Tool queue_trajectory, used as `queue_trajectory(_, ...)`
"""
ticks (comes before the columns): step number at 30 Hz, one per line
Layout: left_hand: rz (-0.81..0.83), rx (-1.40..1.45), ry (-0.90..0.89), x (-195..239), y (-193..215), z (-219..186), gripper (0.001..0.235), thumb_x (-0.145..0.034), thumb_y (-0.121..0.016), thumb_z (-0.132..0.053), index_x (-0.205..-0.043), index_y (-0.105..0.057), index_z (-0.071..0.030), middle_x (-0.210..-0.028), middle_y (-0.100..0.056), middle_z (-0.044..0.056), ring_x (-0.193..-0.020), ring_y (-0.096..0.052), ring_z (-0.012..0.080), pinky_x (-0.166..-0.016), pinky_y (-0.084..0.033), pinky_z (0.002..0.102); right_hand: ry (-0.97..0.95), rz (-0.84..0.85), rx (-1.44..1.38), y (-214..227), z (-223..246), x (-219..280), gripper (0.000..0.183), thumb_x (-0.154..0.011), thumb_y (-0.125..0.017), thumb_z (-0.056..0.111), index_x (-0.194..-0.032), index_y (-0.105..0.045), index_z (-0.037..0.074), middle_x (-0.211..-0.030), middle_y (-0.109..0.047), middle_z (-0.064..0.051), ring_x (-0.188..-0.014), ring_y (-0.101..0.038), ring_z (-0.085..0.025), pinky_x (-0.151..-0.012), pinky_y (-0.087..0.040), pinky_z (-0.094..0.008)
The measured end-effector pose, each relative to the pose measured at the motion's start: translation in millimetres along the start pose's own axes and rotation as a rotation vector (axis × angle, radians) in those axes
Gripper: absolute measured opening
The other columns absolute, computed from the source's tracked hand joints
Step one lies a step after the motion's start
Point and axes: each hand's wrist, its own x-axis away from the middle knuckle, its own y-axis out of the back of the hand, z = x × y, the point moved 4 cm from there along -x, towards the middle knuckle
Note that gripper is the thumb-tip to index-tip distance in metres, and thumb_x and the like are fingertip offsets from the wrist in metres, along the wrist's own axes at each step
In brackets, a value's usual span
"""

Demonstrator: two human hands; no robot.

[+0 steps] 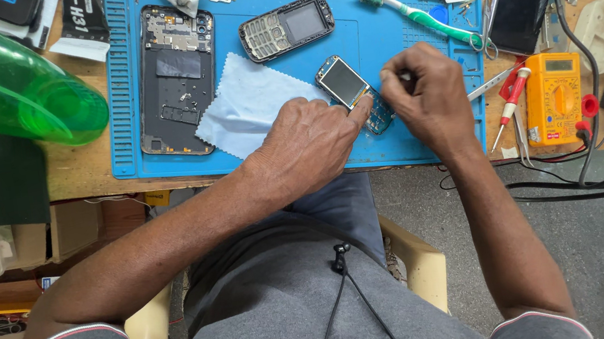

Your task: The person disassembles a feature phone, removes the keypad, and uses tweezers to adjust small components on the circuit board. They then reassemble the phone and test the keypad by pressing buttons.

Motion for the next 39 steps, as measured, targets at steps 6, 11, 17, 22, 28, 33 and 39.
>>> queue_trajectory(6, -0.373, 0.479, -0.03, 17, 32, 12, 0.045, -0.103, -0.066, -0.012, -0.146, -0.056, -0.01, -0.099, -0.075, 0.014, -0.085, -0.072, 0.0286, -0.073, -0.059, 0.041, -0.178, -0.162, -0.344, 26, 16, 44, 0.009, -0.105, -0.073, 0.006, -0.098, -0.07, -0.001, -0.091, -0.063, -0.002, -0.076, -0.058, -0.007, -0.066, -0.045, -0.022)
queue_trajectory(11, -0.151, 1.135, 0.339, 49, 5, -3, 0.023, -0.102, -0.067, -0.012, -0.122, -0.075, -0.006, -0.096, -0.08, 0.008, -0.08, -0.073, 0.0117, -0.074, -0.062, 0.028, 0.168, -0.217, -0.164, 5, 77, 108, 0.023, -0.092, -0.077, -0.004, -0.114, -0.073, 0.005, -0.108, -0.068, -0.009, -0.092, -0.069, -0.018, -0.077, -0.056, -0.029)
queue_trajectory(17, -0.26, 1.6, 0.464, 79, -22, -22, 0.024, -0.102, -0.063, -0.008, -0.123, -0.071, 0.0, -0.105, -0.077, 0.005, -0.095, -0.071, 0.0071, -0.086, -0.061, 0.023, 0.302, -0.322, -0.023, -16, 94, 119, 0.036, -0.087, -0.085, -0.005, -0.12, -0.074, 0.007, -0.108, -0.064, -0.005, -0.098, -0.065, -0.021, -0.077, -0.054, -0.032)
queue_trajectory(22, -0.44, 1.643, 0.482, 102, -19, -18, 0.016, -0.102, -0.069, -0.008, -0.114, -0.073, 0.001, -0.096, -0.076, 0.008, -0.088, -0.07, 0.01, -0.081, -0.061, 0.025, 0.44, -0.275, -0.105, -23, 93, 132, 0.039, -0.082, -0.089, 0.008, -0.118, -0.074, 0.006, -0.102, -0.064, -0.005, -0.092, -0.063, -0.018, -0.076, -0.052, -0.034)
queue_trajectory(28, -0.616, 1.36, 0.485, 125, 10, 18, 0.031, -0.106, -0.065, -0.033, -0.098, -0.069, -0.003, -0.079, -0.062, 0.0, -0.07, -0.052, 0.0064, -0.065, -0.044, 0.023, 0.071, -0.243, 0.113, 3, 54, 97, 0.064, -0.088, -0.087, 0.01, -0.145, -0.058, 0.002, -0.135, -0.06, -0.017, -0.122, -0.065, -0.034, -0.103, -0.055, -0.039)
queue_trajectory(33, -0.633, 1.243, 0.338, 124, 16, 25, 0.049, -0.112, -0.058, -0.047, -0.081, -0.055, -0.009, -0.072, -0.05, -0.004, -0.067, -0.041, 0.0025, -0.062, -0.034, 0.019, 0.119, -0.075, 0.181, -3, 49, 61, 0.092, -0.079, -0.089, 0.017, -0.153, -0.039, -0.004, -0.151, -0.046, -0.023, -0.135, -0.056, -0.043, -0.114, -0.047, -0.046)
queue_trajectory(39, -0.569, 1.187, 0.556, 137, 24, 25, 0.03, -0.106, -0.063, -0.034, -0.097, -0.066, -0.005, -0.075, -0.05, -0.005, -0.068, -0.042, 0.0031, -0.059, -0.032, 0.021, 0.19, 0.115, 0.176, 11, 30, 41, 0.083, -0.083, -0.079, 0.008, -0.158, -0.042, 0.004, -0.156, -0.048, -0.017, -0.127, -0.062, -0.025, -0.111, -0.046, -0.046)
